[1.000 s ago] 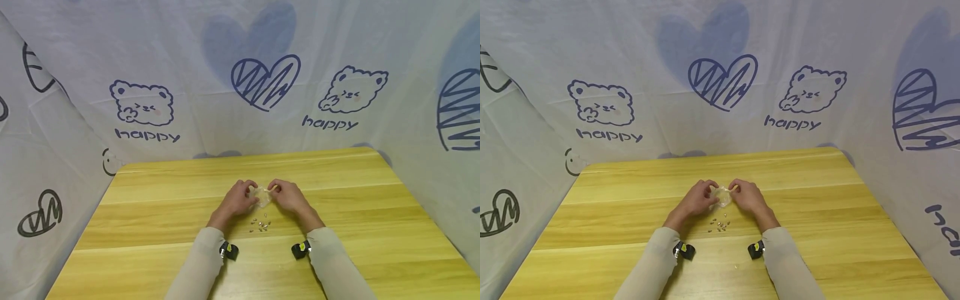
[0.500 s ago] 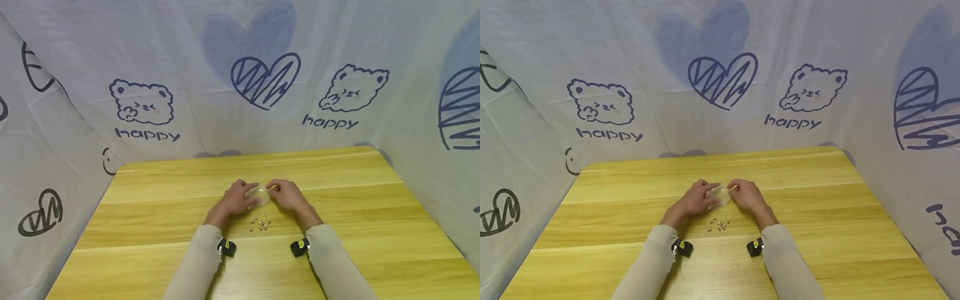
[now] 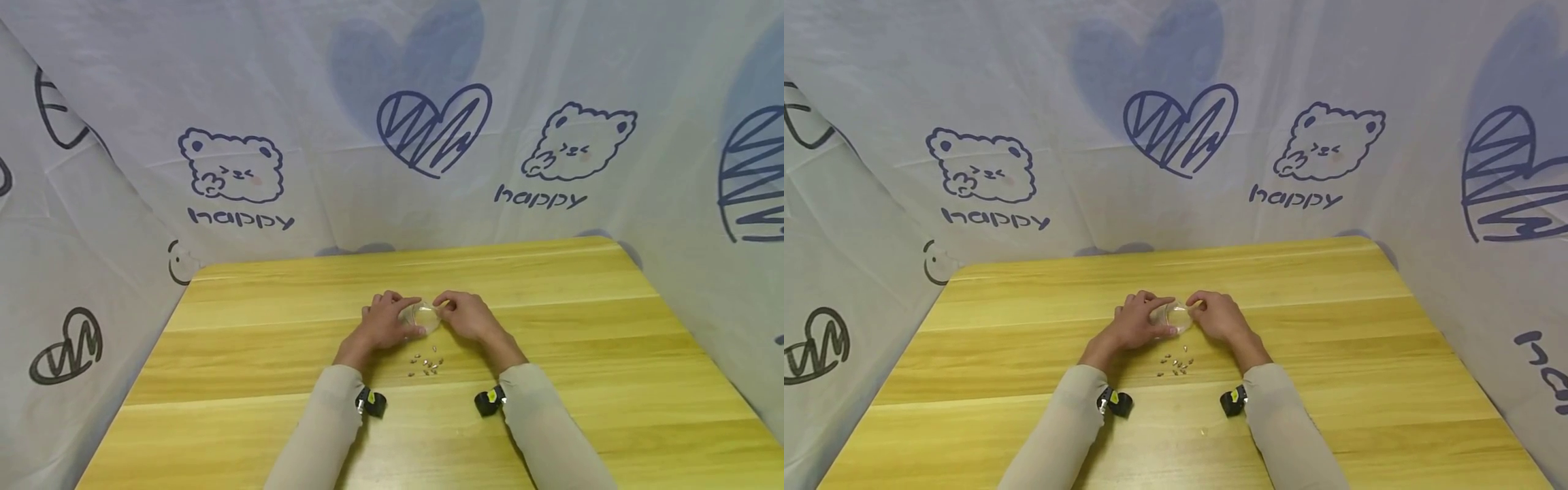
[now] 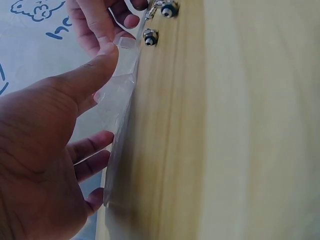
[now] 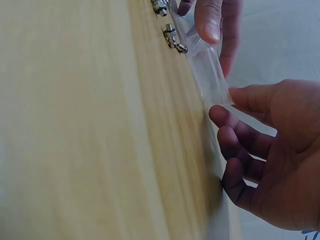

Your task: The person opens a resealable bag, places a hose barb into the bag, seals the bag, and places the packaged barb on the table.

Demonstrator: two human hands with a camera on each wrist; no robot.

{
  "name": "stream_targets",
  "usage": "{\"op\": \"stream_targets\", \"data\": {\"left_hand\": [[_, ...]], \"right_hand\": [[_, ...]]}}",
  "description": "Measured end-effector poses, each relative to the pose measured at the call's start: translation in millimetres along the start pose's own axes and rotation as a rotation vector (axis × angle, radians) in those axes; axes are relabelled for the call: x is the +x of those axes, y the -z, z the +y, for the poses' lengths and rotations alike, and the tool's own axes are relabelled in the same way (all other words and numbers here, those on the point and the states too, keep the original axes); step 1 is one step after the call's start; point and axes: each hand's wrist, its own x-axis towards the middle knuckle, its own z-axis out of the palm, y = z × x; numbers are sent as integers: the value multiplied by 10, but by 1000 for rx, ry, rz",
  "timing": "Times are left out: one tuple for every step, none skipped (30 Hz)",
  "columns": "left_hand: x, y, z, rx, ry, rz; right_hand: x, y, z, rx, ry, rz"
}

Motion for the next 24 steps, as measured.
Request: {"op": "stream_targets", "data": {"left_hand": [[0,0,-2,-5,1,0],[-1,0,-3,-8,0,0],[-1,0,-5,-10,0,0],[-1,2,-7,-12,-2,2],[-1,2,-9,-13,-1,1],[-4,3,-9,-13,-3,4],[-5,4,-10,-11,-5,4],[-6,5,-12,-8,-7,5],[-7,6,-13,-7,-8,5],[-9,8,-10,-6,-9,5],[-10,9,-8,-4,-9,4],[-11,11,-6,-2,-9,3],[-10,14,-4,1,-7,0],[-11,17,0,1,-6,0],[-12,22,3,4,-3,-3],[-12,26,7,5,-2,-5],[-12,31,9,8,-1,-7],[-12,34,11,10,0,-9],[-13,37,12,11,2,-11],[-13,39,12,14,3,-12],[-12,40,11,16,5,-16],[-13,39,9,17,6,-17],[-14,38,7,17,6,-19],[-13,36,5,17,6,-20]], "right_hand": [[-6,4,-6,5,0,-2],[-14,9,-12,10,1,-4],[-25,16,-20,16,4,-5],[-37,24,-24,23,7,-7],[-48,33,-26,29,9,-7],[-60,42,-28,34,13,-7],[-70,50,-27,33,18,-6],[-82,59,-25,28,26,-6],[-93,67,-21,22,36,-6],[-106,77,-15,15,45,-8],[-119,87,-8,7,56,-12],[-134,97,-2,-4,71,-19],[-150,108,4,-13,84,-29],[-166,118,11,-21,101,-41],[-182,128,15,-25,109,-52],[-196,137,23,-28,117,-63],[-212,145,26,-29,124,-74],[-228,154,24,-29,131,-83],[-243,161,23,-27,139,-92],[-258,167,19,-26,144,-100],[-274,175,12,-26,147,-107],[-289,179,6,-31,154,-116],[-306,182,-4,-38,164,-127],[-320,184,-11,-47,172,-140]]}}
